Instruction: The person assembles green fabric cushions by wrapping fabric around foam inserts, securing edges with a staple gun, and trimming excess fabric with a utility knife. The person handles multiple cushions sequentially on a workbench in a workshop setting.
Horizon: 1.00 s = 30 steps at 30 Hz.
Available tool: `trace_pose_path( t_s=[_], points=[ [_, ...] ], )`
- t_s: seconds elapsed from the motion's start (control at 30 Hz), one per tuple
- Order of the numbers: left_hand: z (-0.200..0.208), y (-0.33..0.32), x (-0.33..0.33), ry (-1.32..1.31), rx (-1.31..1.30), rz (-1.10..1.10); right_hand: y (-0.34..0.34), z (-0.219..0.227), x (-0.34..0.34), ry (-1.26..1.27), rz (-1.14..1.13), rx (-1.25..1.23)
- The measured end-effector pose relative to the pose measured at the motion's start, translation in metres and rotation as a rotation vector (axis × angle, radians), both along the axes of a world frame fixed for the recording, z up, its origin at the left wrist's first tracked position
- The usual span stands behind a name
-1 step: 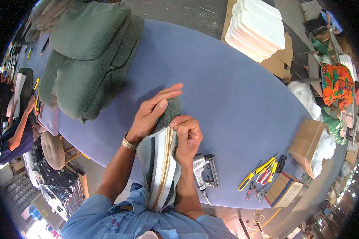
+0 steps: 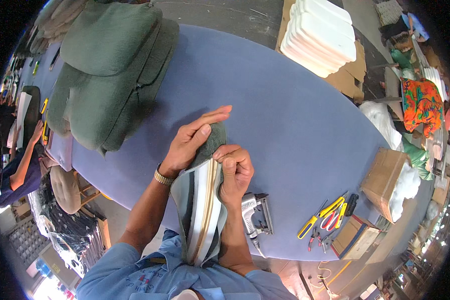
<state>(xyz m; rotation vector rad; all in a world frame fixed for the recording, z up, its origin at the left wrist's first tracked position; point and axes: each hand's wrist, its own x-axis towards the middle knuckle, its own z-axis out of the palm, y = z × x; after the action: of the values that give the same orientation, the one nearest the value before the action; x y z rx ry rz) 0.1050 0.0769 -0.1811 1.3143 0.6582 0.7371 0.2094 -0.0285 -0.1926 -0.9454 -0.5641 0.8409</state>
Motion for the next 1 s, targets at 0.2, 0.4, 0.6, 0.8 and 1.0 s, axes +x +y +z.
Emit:
trace_pose_path(
  t_s=[0.2, 0.4, 0.6, 0.8, 1.0],
  points=[
    [0.0, -0.011, 0.014, 0.145, 0.178, -0.022, -0.002, -0.005, 0.007, 0.0, -0.052, -0.004],
    [0.004, -0.008, 0.022, 0.167, 0.198, 0.0, -0.038, -0.007, 0.031, -0.404, -0.106, -0.179],
    [0.008, -0.015, 0.027, 0.144, 0.199, 0.035, -0.206, -0.045, 0.043, -0.618, -0.057, -1.08],
    [0.005, -0.024, 0.029, 0.161, 0.23, 0.029, -0.254, -0.116, 0.014, -0.737, 0.064, -1.028],
    [-0.003, -0.021, 0.031, 0.107, 0.194, 0.042, -0.208, -0.061, 0.064, -0.627, 0.27, -0.953]
  ],
)
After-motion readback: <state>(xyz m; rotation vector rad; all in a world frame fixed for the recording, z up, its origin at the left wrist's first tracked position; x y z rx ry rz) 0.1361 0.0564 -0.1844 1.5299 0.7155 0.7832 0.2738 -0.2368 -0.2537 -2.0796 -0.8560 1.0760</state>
